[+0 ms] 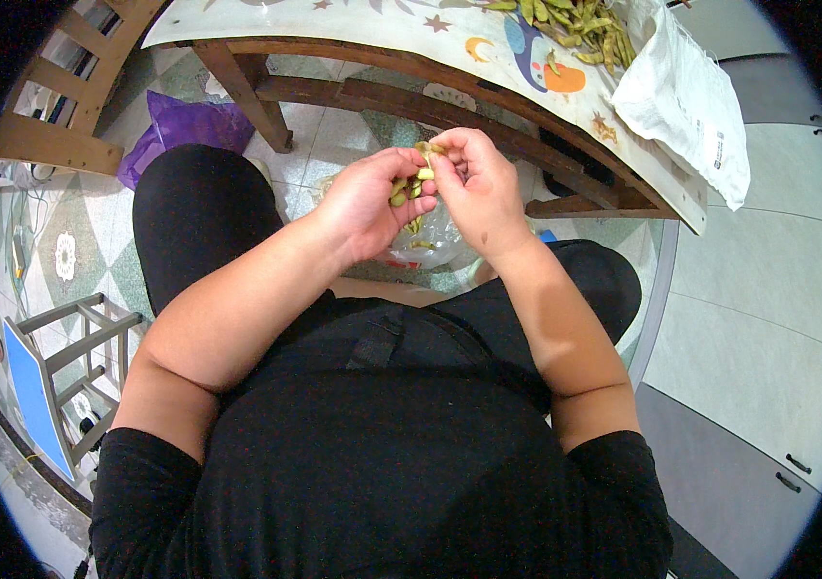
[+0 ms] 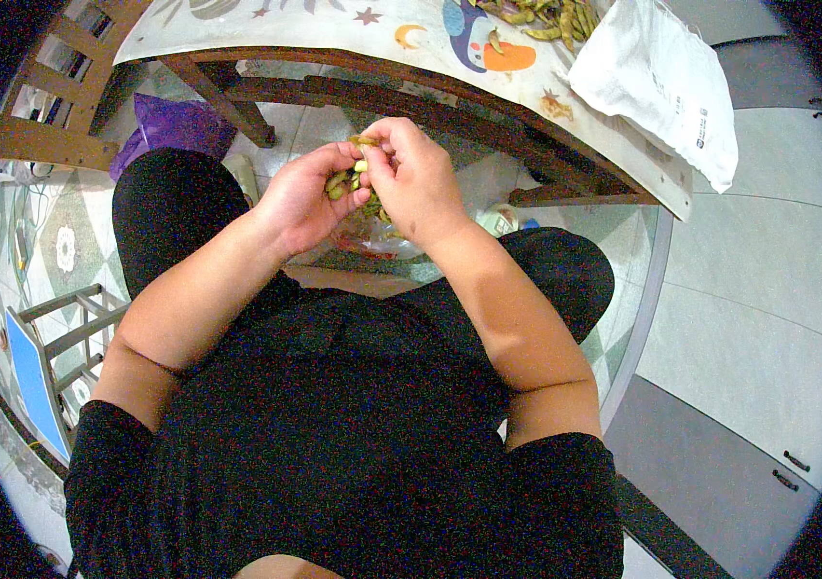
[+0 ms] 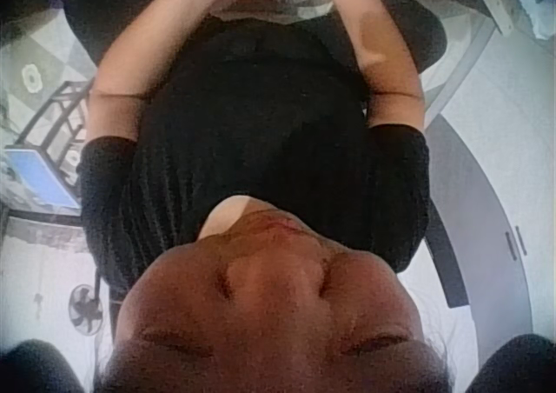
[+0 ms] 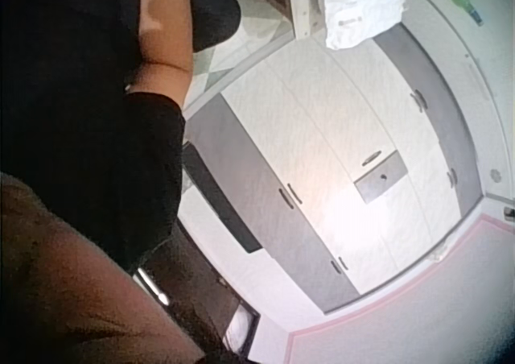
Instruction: The person sits on the floor and shells edamame beans by hand. They pick up pods from a pile on the table, squeeze the beans out of the pods, and place the shelled beans into a metal bowl while discarding the empty pods into a plastic bag.
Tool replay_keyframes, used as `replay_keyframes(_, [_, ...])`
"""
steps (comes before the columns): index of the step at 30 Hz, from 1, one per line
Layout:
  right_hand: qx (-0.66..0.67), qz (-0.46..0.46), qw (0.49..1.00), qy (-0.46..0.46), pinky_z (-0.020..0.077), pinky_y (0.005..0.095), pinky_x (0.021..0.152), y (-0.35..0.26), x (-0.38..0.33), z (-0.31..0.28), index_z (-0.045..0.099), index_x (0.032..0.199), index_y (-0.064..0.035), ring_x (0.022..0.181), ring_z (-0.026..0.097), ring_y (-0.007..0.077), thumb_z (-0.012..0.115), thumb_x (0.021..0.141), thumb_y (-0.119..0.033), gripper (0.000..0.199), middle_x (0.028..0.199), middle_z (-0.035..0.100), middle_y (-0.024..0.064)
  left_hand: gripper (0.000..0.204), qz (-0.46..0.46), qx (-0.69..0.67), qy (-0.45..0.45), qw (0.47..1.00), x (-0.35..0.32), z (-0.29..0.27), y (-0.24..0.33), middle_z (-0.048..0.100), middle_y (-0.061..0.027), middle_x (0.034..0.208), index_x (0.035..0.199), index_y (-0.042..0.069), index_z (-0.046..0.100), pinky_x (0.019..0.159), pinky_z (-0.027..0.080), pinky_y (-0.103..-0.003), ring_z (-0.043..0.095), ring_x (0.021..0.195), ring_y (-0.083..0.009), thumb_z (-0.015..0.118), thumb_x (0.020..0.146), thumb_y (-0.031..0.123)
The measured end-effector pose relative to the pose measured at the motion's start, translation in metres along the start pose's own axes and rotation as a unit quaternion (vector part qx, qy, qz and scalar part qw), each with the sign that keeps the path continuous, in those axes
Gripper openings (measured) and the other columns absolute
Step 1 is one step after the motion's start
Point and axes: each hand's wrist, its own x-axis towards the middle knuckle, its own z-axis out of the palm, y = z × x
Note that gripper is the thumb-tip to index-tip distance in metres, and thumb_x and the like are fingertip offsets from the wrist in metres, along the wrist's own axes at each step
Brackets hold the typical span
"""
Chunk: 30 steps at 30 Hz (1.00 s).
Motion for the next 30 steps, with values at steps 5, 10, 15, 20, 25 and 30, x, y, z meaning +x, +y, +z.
replay_keyframes(5, [0.022, 0.002, 0.999, 0.024, 0.045, 0.0227, 0.052, -0.005, 0.002, -0.003, 0.049, 0.09, -0.002, 0.061, 0.056, 0.0105, 0.054, 0.077, -0.005, 0.014, 0.071, 0.056, 0.0055, 0.014, 0.036, 0.032, -0.012, 0.999, -0.003, 0.006, 0.002, 0.053, -0.0037, 0.084, 0.094, 0.004, 0.049, 0.066, 0.045, -0.025, 0.053, 0.075, -0.0123, 0.048, 0.081, 0.01])
replay_keyframes(10, [0.022, 0.0, 0.999, 0.05, 0.0423, 0.0208, 0.052, 0.008, 0.011, -0.012, 0.05, 0.09, -0.0021, 0.058, 0.051, 0.0067, 0.055, 0.076, -0.006, 0.015, 0.068, 0.056, 0.0027, 0.016, 0.037, 0.011, 0.018, 0.999, -0.004, 0.009, 0.003, 0.053, -0.0034, 0.084, 0.095, 0.005, 0.048, 0.066, 0.045, -0.023, 0.053, 0.077, -0.0114, 0.051, 0.08, 0.01])
replay_keyframes(15, [0.072, 0.027, 0.997, 0.015, 0.0424, 0.0206, 0.054, 0.005, 0.008, -0.013, 0.05, 0.09, -0.0021, 0.059, 0.051, 0.0065, 0.055, 0.077, -0.006, 0.015, 0.069, 0.056, 0.0025, 0.015, 0.035, 0.011, 0.037, 0.999, -0.004, 0.008, 0.004, 0.053, -0.0019, 0.083, 0.094, 0.006, 0.048, 0.062, 0.043, -0.02, 0.052, 0.074, -0.0096, 0.051, 0.081, 0.011])
replay_keyframes(20, [0.055, -0.008, 0.998, -0.011, 0.0433, 0.0207, 0.055, -0.011, 0.001, -0.004, 0.05, 0.091, -0.0019, 0.062, 0.053, 0.0074, 0.054, 0.077, -0.006, 0.014, 0.072, 0.055, 0.0033, 0.014, 0.022, -0.047, 0.006, 0.999, -0.001, 0.002, 0.001, 0.053, -0.0031, 0.077, 0.093, 0.004, 0.047, 0.059, 0.044, -0.02, 0.051, 0.066, -0.0095, 0.051, 0.08, 0.007])
replay_keyframes(25, [0.012, 0.003, 1.0, -0.008, 0.042, 0.0189, 0.065, -0.002, 0.005, -0.011, 0.049, 0.097, -0.0009, 0.071, 0.051, 0.006, 0.051, 0.079, -0.002, 0.017, 0.081, 0.055, 0.0018, 0.015, -0.016, -0.067, -0.047, 0.997, 0.0, 0.0, 0.002, 0.052, -0.0027, 0.078, 0.094, 0.004, 0.047, 0.06, 0.045, -0.019, 0.051, 0.067, -0.0095, 0.051, 0.081, 0.009])
replay_keyframes(30, [0.041, -0.008, 0.998, 0.046, 0.0416, 0.0202, 0.056, 0.008, 0.011, -0.018, 0.054, 0.091, -0.0029, 0.06, 0.049, 0.0059, 0.054, 0.077, -0.008, 0.014, 0.07, 0.055, 0.0016, 0.015, 0.011, -0.051, -0.02, 0.998, 0.0, 0.003, 0.004, 0.052, -0.0024, 0.08, 0.095, 0.004, 0.048, 0.061, 0.046, -0.019, 0.052, 0.07, -0.0094, 0.05, 0.081, 0.01])
